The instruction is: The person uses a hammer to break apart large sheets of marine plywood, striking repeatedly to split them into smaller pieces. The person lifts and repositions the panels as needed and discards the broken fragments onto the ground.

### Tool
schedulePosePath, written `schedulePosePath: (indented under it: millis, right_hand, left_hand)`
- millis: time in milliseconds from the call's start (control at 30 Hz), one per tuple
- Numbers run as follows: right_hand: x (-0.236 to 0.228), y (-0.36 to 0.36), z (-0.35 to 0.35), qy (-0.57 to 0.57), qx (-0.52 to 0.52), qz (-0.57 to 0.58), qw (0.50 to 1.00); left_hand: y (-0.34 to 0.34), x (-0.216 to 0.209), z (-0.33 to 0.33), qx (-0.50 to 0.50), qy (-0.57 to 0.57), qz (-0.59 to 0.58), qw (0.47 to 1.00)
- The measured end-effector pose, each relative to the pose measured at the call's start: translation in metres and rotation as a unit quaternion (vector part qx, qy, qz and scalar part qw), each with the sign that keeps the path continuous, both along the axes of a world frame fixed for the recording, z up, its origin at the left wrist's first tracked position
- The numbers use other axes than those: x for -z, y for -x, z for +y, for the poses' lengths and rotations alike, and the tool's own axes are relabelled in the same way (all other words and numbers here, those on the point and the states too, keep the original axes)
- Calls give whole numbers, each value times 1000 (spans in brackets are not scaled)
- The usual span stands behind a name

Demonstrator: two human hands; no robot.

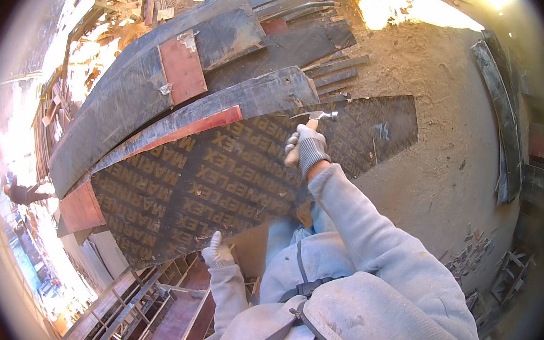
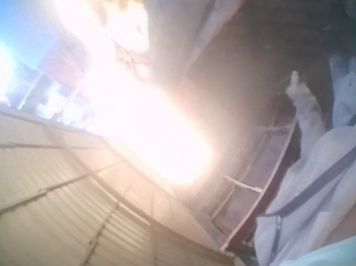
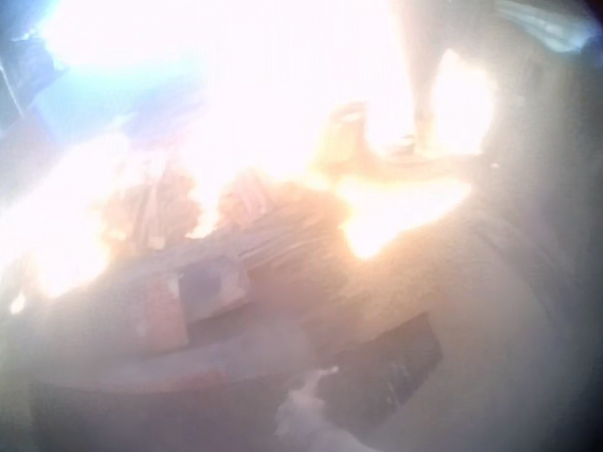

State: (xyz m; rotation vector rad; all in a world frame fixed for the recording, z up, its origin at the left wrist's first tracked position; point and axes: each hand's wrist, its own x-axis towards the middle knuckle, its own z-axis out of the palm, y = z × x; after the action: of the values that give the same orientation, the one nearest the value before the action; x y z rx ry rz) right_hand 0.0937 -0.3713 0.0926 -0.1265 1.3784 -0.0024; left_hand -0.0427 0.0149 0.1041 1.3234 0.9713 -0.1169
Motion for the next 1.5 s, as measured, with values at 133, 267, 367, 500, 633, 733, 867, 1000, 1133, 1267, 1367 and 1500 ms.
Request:
schedulePosePath:
  millis: [133,267,367,500,633,733,867,1000,1133,1267,1367,1500]
  right_hand:
    - [-21,-30,0,-31,18,5,999]
    - [-31,-44,-4,-49,23,21,998]
    - [-18,-52,-7,-66,26,14,997]
    - [0,-67,-12,-29,-23,20,999]
    - [-9,-69,-8,23,-40,22,999]
    - [-26,-57,6,43,-156,-4,987]
    - [-29,-26,39,117,-218,-10,969]
    - [1,-8,97,348,-334,102,870]
    - [23,-3,123,453,-388,210,775]
    - [21,9,86,371,-338,91,860]
    - [20,13,70,374,-328,81,863]
    - [23,5,80,401,-338,157,837]
  left_hand:
    - [3,-22,20,4,79,-49,996]
    - [-46,-66,88,-132,130,-157,970]
    - [-77,-124,167,22,-499,-134,856]
    - [-143,-133,249,168,-532,-51,828]
    - [-168,-76,282,209,-168,61,961]
    - [-167,-47,300,250,-268,99,925]
    - [-139,-49,298,211,-301,98,925]
    - [-103,-71,244,180,-256,89,946]
    - [-84,-98,187,142,-222,39,964]
    - [-86,-115,154,211,-418,77,880]
    - [-92,-132,130,219,-428,136,866]
    - [-88,-156,94,198,-463,130,854]
